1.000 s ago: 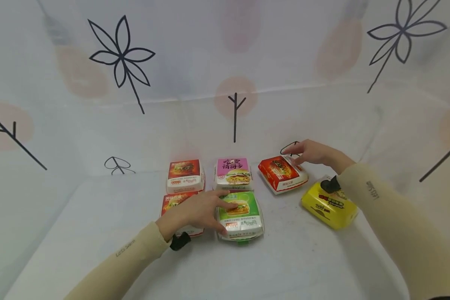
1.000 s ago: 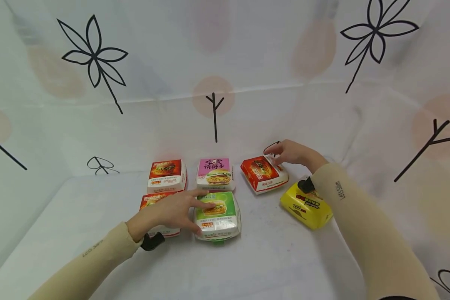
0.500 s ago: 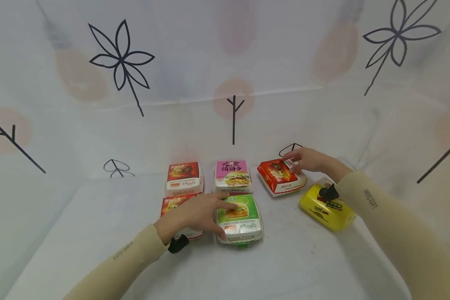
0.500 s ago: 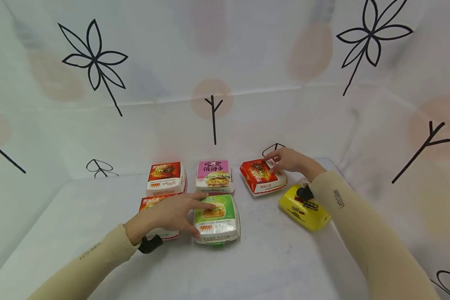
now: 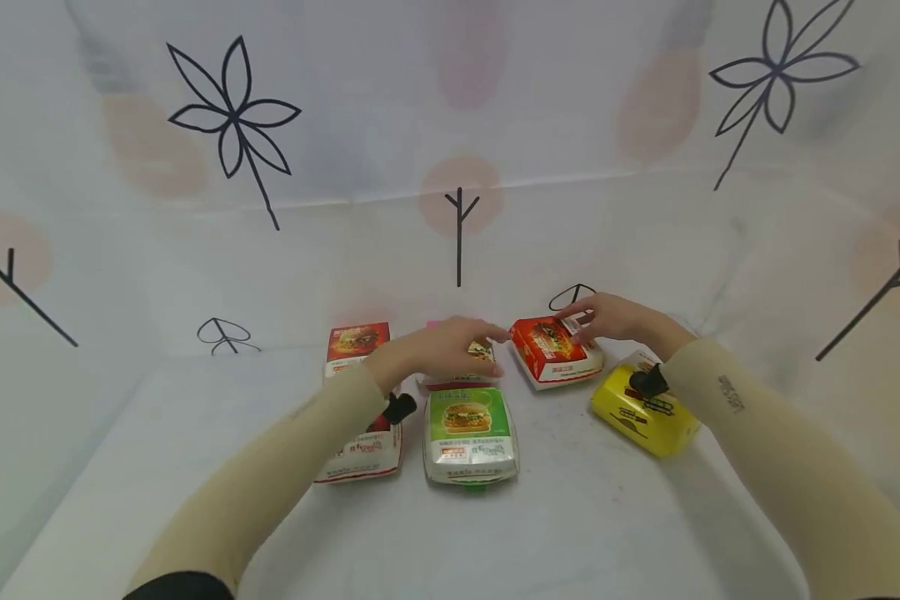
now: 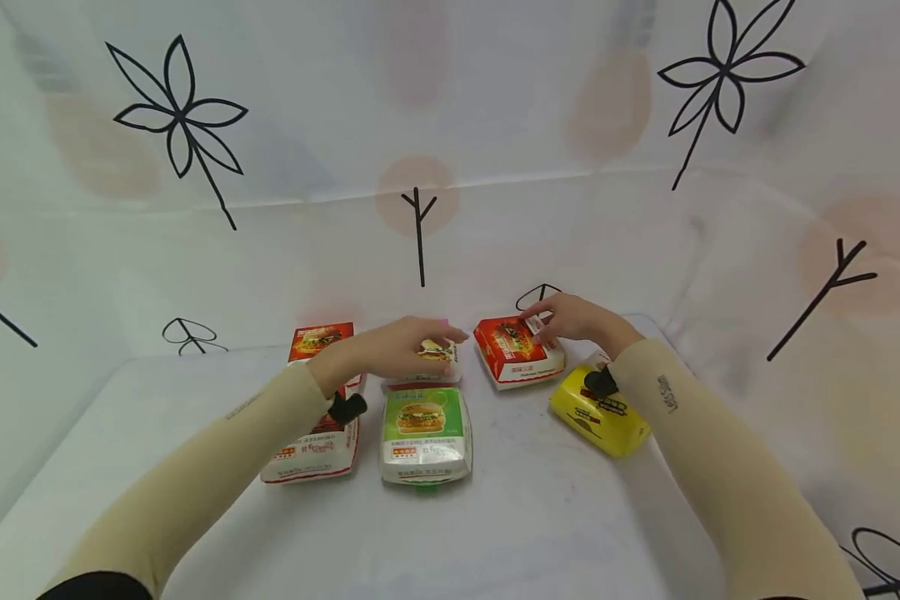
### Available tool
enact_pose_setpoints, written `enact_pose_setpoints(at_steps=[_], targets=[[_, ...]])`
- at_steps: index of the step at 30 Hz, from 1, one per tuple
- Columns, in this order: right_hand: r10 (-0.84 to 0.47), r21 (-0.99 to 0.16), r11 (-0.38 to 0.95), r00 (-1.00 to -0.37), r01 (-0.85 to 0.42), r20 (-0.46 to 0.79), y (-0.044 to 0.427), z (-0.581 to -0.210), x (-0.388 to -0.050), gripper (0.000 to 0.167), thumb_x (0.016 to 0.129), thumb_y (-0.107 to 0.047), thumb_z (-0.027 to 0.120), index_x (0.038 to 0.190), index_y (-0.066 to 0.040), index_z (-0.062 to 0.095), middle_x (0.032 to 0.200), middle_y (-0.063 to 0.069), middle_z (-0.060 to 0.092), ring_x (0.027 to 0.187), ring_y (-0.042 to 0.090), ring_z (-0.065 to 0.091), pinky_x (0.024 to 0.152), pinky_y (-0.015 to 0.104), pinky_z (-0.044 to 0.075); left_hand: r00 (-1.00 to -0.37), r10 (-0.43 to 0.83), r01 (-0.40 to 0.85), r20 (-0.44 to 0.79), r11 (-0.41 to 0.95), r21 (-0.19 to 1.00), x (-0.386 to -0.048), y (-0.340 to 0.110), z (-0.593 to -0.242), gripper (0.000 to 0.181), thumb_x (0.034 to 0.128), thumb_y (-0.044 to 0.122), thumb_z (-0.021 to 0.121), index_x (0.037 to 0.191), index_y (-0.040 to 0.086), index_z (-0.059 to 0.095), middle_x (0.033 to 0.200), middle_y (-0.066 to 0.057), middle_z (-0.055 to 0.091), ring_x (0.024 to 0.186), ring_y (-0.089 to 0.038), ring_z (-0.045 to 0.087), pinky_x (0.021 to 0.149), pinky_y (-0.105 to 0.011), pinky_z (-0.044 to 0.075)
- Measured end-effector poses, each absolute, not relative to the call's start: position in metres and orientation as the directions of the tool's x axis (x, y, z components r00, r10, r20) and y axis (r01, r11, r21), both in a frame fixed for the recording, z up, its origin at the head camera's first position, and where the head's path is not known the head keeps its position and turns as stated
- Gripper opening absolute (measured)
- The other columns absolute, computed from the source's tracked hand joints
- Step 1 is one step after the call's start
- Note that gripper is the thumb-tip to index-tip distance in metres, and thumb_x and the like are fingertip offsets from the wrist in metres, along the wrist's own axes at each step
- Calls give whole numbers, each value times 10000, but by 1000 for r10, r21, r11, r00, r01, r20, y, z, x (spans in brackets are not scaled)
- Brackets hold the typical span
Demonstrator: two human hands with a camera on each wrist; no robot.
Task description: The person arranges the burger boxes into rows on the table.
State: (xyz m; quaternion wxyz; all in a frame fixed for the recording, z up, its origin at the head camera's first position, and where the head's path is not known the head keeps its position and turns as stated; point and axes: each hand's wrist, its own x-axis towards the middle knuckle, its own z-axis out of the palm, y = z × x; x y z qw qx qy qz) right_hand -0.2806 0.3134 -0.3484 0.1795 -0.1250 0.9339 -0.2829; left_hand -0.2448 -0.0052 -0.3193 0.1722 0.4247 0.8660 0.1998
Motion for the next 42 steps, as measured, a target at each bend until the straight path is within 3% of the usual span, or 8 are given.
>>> enact_pose_setpoints(at_steps=[3,9,14,21,25,32,36,42], targets=[[-317,-582,808,-904,-98,-288,312,-349,-282,550,925,-195,718,1435,-93,538,1444,289,451,1292,490,450,1014,627,410,-577,805,635,-138,548,544,-256,21,-321,587,973,385,645,1472,119,486,1410,-58,560,1254,-179,536,1031,-345,449],[-301,-579,811,-906,-79,-297,312,-348,-283,541,926,-164,715,1431,-80,540,1436,303,450,1266,473,479,984,545,475,-597,777,589,-202,595,546,-262,55,-332,591,961,447,637,1488,230,483,1378,36,578,1281,-170,475,1060,-410,415],[-287,-587,808,-907,-56,-308,313,-346,-283,544,925,-139,709,1436,-73,532,1430,295,453,1219,431,507,975,524,488,-599,765,573,-235,615,542,-264,62,-336,574,958,405,655,1484,241,493,1346,79,604,1295,-158,469,1075,-416,398],[-286,-644,765,-902,-12,-322,318,-339,-279,514,935,-59,660,1425,-4,516,1429,282,449,1137,364,561,938,454,529,-627,738,545,-250,645,535,-266,59,-333,569,960,386,657,1484,234,496,1411,6,566,1315,-205,458,1091,-443,383],[-282,-623,781,-911,-36,-301,321,-334,-276,462,939,-50,654,1380,34,543,1405,298,477,1163,403,562,919,463,537,-632,734,556,-248,652,516,-269,60,-333,582,960,410,651,1494,250,483,1437,14,546,1354,-206,426,1113,-449,356],[-311,-524,839,-919,-145,-243,335,-331,-271,367,915,-16,669,1274,46,631,1227,256,633,1041,361,638,872,495,550,-648,724,566,-237,665,487,-278,68,-330,573,971,389,639,1498,230,478,1518,-34,461,1413,-243,369,1136,-476,323],[-340,-542,827,-898,-146,-278,336,-332,-269,434,899,-32,697,1312,53,596,1218,245,633,1056,346,629,882,480,547,-689,682,530,-246,705,471,-286,73,-334,583,949,388,673,1487,257,492,1540,-44,427,1431,-257,341,1142,-483,308],[-363,-598,795,-867,-97,-342,326,-331,-263,663,915,-91,714,1491,16,402,1418,340,454,1147,394,588,881,456,555,-709,662,522,-243,725,449,-295,83,-344,630,894,365,749,1470,259,516,1525,-47,446,1406,-244,376,1135,-446,323]])
